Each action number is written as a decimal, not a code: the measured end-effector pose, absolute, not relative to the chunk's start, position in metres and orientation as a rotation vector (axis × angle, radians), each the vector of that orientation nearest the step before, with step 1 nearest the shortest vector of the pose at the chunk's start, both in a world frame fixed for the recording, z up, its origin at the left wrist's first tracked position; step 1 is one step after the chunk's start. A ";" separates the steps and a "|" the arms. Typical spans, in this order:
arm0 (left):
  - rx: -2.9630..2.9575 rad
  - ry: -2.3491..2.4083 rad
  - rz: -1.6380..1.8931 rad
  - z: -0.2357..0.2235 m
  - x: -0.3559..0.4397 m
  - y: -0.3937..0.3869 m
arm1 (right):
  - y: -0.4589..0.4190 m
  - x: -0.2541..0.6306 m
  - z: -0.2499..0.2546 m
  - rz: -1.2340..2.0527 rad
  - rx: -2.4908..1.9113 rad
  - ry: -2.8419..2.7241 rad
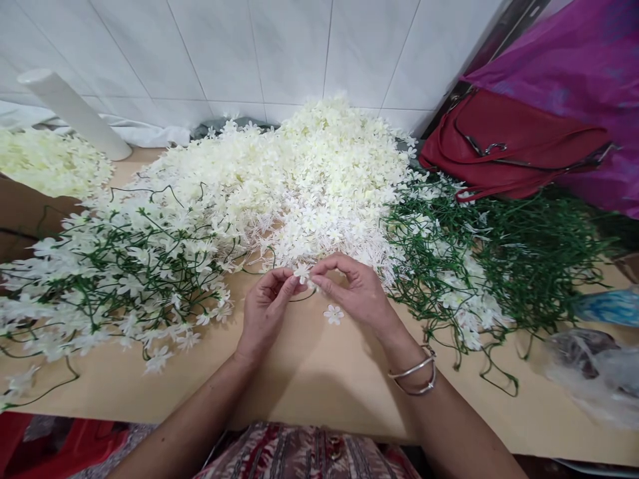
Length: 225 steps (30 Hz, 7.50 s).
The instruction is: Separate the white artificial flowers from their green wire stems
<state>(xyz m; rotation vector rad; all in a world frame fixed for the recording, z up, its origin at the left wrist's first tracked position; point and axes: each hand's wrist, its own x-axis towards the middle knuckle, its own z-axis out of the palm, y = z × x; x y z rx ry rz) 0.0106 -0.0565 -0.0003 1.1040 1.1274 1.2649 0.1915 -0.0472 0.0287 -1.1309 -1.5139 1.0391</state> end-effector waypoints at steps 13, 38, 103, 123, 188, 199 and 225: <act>1.247 1.026 1.136 -0.007 0.007 -0.060 | -0.044 0.192 0.014 1.402 -1.142 -1.290; 1.283 0.999 1.138 0.002 0.006 -0.060 | -0.036 0.206 0.015 1.457 -1.083 -1.333; 3.008 1.904 0.471 0.022 -0.019 -0.063 | -0.063 0.211 -0.023 0.594 -1.205 -1.676; 2.537 1.277 1.347 0.014 0.001 -0.065 | -0.063 0.207 -0.016 0.864 -1.123 -1.441; 1.493 1.101 1.036 0.000 0.020 -0.074 | -0.095 0.190 0.011 0.417 -1.257 -1.628; 1.830 1.095 1.207 0.003 0.023 -0.079 | -0.094 0.190 0.004 0.677 -1.239 -1.371; 1.489 1.194 1.491 0.021 0.011 -0.069 | -0.078 0.215 -0.001 0.657 -1.288 -1.460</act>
